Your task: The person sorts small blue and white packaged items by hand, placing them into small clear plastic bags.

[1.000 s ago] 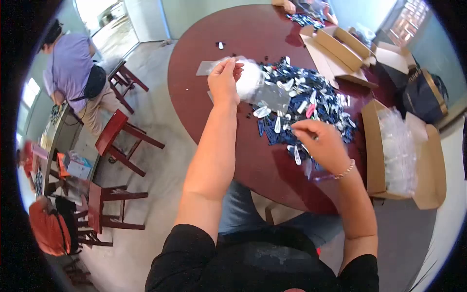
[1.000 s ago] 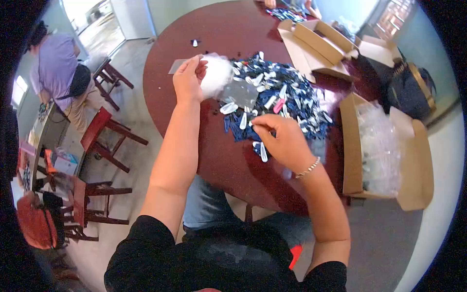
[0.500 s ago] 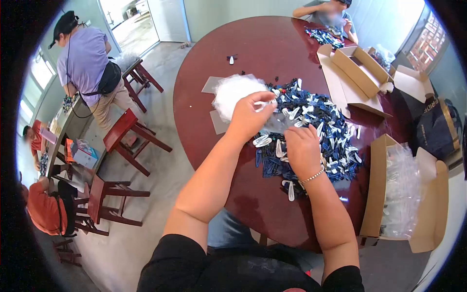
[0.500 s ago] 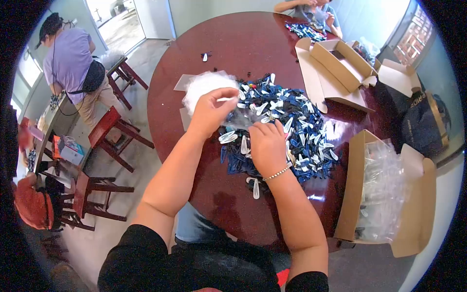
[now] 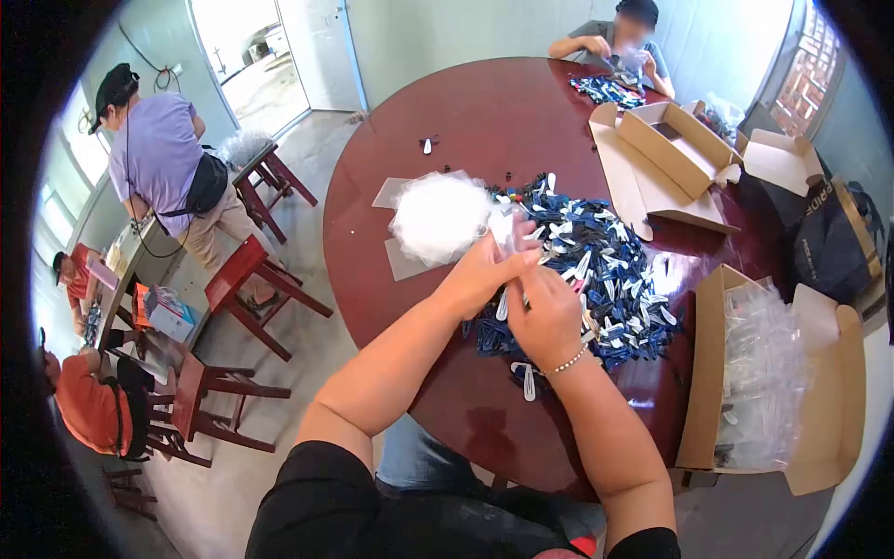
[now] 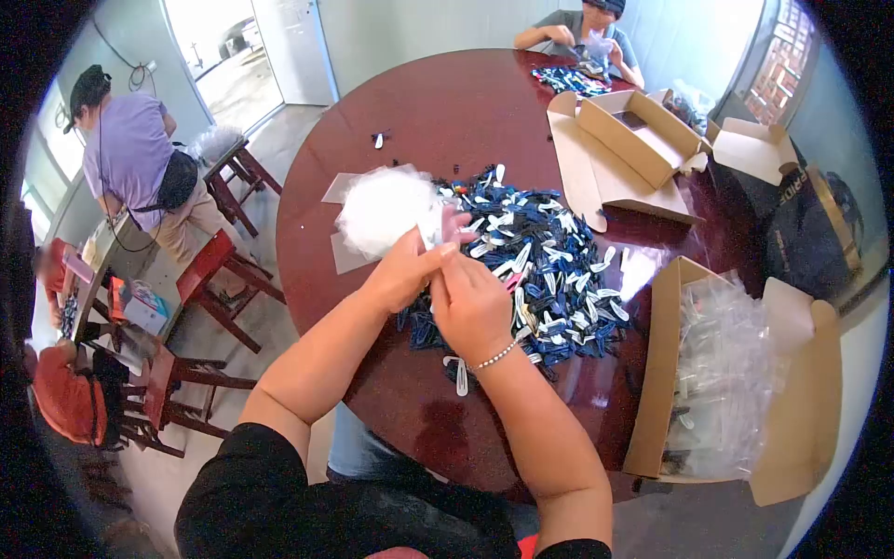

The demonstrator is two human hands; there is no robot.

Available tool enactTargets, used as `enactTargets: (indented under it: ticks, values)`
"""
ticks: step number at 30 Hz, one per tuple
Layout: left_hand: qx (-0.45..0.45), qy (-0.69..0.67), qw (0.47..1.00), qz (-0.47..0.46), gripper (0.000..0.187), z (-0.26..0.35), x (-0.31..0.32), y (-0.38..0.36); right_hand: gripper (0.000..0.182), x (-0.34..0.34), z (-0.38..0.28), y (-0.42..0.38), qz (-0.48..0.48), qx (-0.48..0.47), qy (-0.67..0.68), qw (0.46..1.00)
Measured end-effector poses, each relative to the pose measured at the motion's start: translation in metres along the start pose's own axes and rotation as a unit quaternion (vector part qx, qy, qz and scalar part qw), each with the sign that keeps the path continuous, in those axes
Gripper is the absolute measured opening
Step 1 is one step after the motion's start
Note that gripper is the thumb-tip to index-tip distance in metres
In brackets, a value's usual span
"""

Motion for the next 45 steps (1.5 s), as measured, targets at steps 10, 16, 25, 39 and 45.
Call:
enactTargets:
  ticks: [10,16,25,39,45]
  values:
    - [-0.137,-0.17,0.975,-0.024,0.031,-0.01,-0.008,-0.004,0.034,-0.022,0.002,0.017,0.049,-0.018,0.012,0.999]
    - [-0.09,-0.012,0.993,-0.074,0.025,-0.01,-0.002,-0.004,0.034,-0.029,0.007,0.02,0.067,-0.006,-0.004,0.998]
    - [-0.06,0.025,0.997,-0.031,0.02,-0.005,-0.006,0.0,0.041,-0.037,0.008,0.017,0.108,0.019,-0.004,0.994]
    - [-0.075,0.099,0.986,-0.109,0.019,0.013,0.014,-0.012,0.013,-0.037,0.032,0.03,-0.053,0.211,0.148,0.965]
    - [-0.049,0.1,0.986,-0.127,0.02,0.015,0.018,-0.015,0.007,-0.042,0.015,0.036,-0.087,0.098,0.095,0.987]
Point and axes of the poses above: each hand's wrist, its own y-axis towards the middle knuckle, its own x-axis out of the palm, z = x × y, the point moved 7 cm from there along y, towards the middle knuckle, and after that the axes turned 15 degrees about x, right-handed, at the moved point
